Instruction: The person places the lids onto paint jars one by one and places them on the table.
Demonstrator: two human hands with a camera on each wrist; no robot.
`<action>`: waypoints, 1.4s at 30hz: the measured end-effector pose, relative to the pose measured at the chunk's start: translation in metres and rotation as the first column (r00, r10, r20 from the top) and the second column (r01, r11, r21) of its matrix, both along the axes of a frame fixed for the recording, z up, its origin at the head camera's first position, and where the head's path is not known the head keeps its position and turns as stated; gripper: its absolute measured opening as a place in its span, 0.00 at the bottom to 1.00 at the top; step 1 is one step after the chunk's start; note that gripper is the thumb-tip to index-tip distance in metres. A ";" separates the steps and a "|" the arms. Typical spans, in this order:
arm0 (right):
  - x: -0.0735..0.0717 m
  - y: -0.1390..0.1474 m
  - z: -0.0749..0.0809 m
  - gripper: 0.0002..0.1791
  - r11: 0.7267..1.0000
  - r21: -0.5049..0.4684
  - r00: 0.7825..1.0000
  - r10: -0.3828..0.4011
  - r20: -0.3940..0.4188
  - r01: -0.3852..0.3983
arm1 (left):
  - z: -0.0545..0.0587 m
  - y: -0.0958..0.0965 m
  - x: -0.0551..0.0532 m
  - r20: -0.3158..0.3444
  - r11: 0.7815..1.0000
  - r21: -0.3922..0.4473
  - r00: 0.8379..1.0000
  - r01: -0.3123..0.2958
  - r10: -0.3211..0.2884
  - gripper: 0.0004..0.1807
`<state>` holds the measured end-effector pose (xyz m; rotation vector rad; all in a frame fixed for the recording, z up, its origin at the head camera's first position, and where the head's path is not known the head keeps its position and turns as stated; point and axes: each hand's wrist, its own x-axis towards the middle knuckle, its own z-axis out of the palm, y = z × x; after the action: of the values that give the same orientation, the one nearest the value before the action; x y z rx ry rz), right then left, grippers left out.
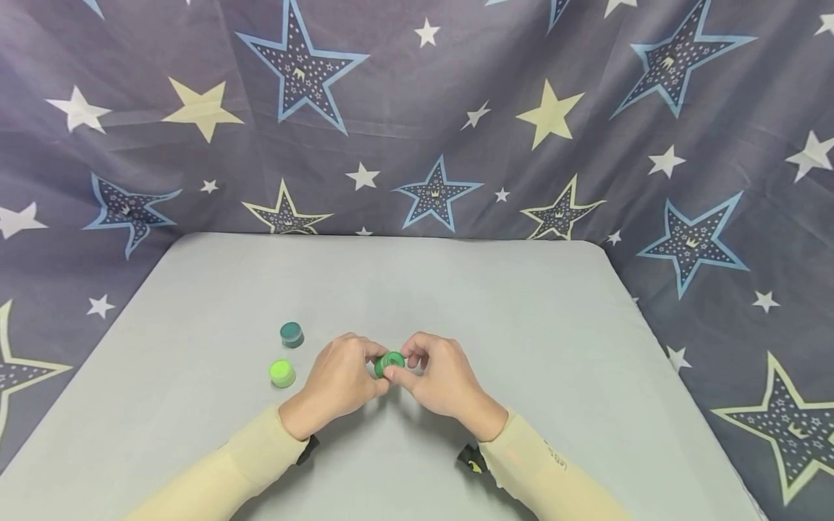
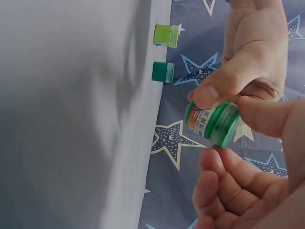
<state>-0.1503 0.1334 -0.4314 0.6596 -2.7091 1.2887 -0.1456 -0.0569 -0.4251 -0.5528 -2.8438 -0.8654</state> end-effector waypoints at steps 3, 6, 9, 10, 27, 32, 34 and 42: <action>0.000 0.000 0.000 0.11 1.000 0.003 1.000 -0.015 0.000 0.015 | 0.000 0.000 0.000 0.005 1.000 0.000 1.000 0.000 0.000 0.10; -0.001 -0.001 -0.001 0.11 1.000 0.003 1.000 -0.026 -0.001 0.026 | 0.000 0.001 0.000 0.005 1.000 0.000 1.000 0.001 -0.001 0.09; -0.001 -0.001 -0.002 0.13 0.999 0.005 0.999 -0.036 0.002 0.036 | 0.000 0.001 0.000 0.005 1.000 0.003 1.000 0.005 -0.005 0.09; -0.001 -0.001 -0.002 0.13 0.999 0.005 0.999 -0.038 0.004 0.038 | 0.000 0.001 0.000 0.005 1.000 0.004 1.000 0.007 -0.007 0.09; -0.002 0.001 -0.002 0.14 0.999 0.001 0.998 -0.049 0.028 0.049 | -0.001 0.001 -0.001 0.005 1.000 -0.005 1.000 0.001 -0.001 0.10; -0.002 0.002 -0.002 0.16 0.999 -0.033 0.999 0.027 -0.033 -0.028 | -0.001 0.001 -0.002 -0.006 1.000 -0.008 1.000 -0.001 0.001 0.10; -0.002 0.002 -0.002 0.18 0.998 -0.039 0.998 0.053 -0.047 -0.054 | -0.001 0.001 -0.002 -0.006 1.000 -0.008 1.000 -0.001 0.001 0.10; -0.001 0.002 -0.003 0.17 0.994 -0.062 0.994 0.091 -0.055 -0.094 | 0.000 0.001 -0.002 -0.006 1.000 0.001 1.000 0.005 -0.005 0.10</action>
<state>-0.1516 0.1355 -0.4340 0.8093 -2.6118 1.3525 -0.1478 -0.0564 -0.4255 -0.5610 -2.8380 -0.8649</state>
